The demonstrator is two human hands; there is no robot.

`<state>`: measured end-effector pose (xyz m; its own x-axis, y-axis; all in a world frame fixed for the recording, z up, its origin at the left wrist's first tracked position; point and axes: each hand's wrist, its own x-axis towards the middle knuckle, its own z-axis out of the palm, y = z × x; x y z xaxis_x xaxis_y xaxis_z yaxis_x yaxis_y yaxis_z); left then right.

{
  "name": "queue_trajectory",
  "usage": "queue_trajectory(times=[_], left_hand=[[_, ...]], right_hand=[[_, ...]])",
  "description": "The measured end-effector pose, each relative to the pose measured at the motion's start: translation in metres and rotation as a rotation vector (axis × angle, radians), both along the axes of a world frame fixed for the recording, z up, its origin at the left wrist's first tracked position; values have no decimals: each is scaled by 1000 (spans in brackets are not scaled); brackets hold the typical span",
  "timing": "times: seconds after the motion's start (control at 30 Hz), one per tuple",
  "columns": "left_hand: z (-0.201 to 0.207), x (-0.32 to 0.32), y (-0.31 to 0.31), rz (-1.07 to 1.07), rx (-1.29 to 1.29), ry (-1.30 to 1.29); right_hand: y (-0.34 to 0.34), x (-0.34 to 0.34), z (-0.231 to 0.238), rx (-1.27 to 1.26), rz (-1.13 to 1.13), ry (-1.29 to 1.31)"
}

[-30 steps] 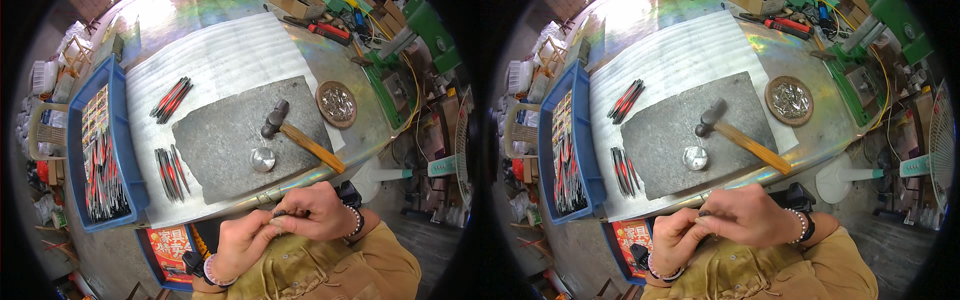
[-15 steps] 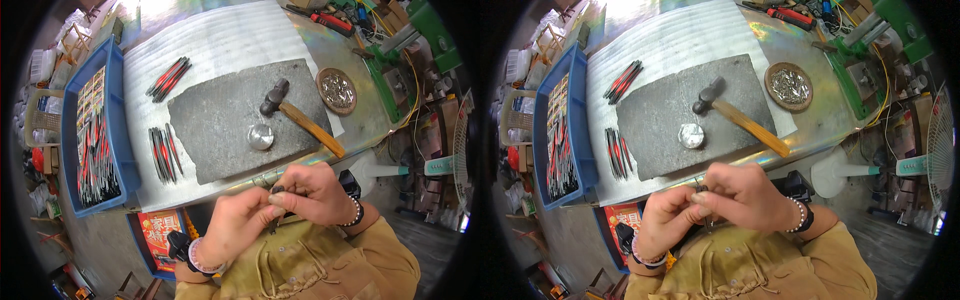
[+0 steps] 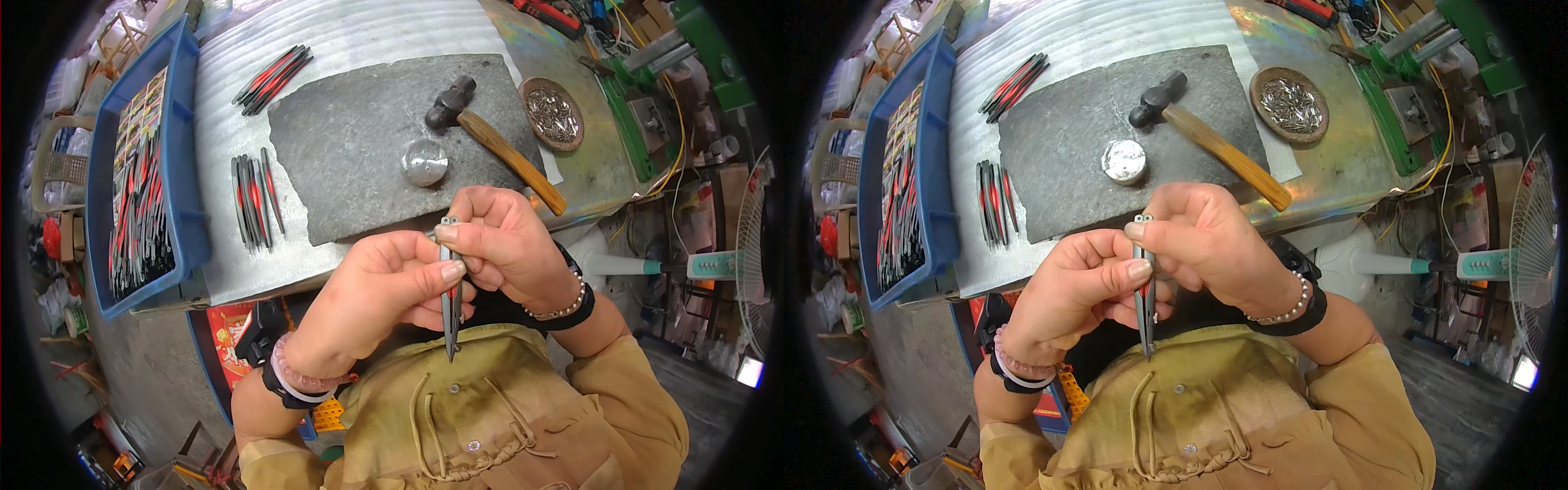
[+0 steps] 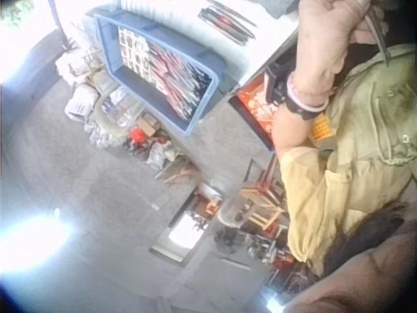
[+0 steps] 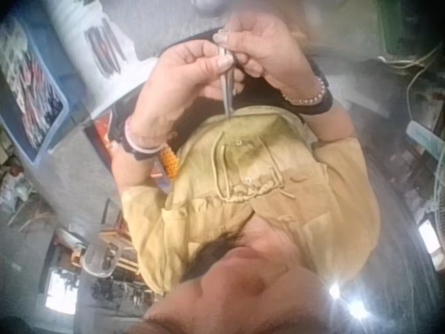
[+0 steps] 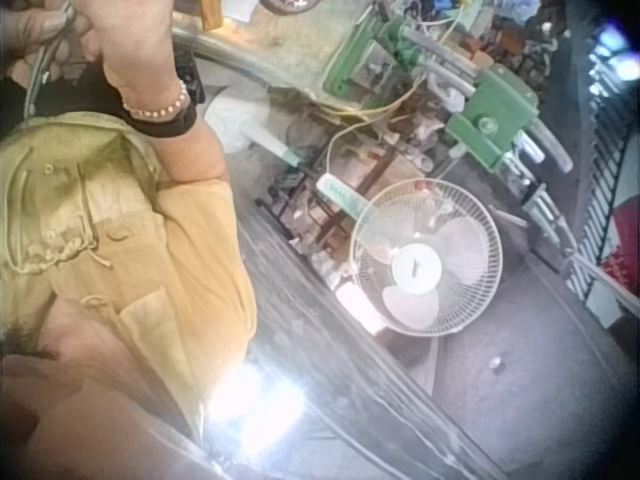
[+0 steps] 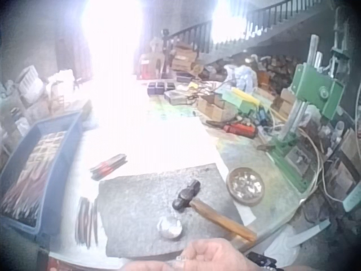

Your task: The person assembles metal components by hand, inserting pins into the pieces, hammering fasteners on a stone block with a hammer, and sorting the items into a plastic tray.

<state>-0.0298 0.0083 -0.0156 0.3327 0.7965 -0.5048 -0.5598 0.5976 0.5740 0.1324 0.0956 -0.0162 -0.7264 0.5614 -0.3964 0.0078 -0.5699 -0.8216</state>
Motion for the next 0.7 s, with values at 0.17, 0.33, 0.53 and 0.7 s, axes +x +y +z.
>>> queue_trajectory(times=[0.17,0.33,0.53,0.7], left_hand=[[-3,-4,2,-35,4,-69],[1,-6,5,-99,0,-44],[-2,-7,10,-123,10,-82],[-2,-5,12,-95,-7,-142]], right_hand=[[-6,0,-2,-26,-43,6],[-10,1,-2,-2,-74,5],[-10,2,-5,-12,-108,54],[-10,0,-2,-29,-157,34]])
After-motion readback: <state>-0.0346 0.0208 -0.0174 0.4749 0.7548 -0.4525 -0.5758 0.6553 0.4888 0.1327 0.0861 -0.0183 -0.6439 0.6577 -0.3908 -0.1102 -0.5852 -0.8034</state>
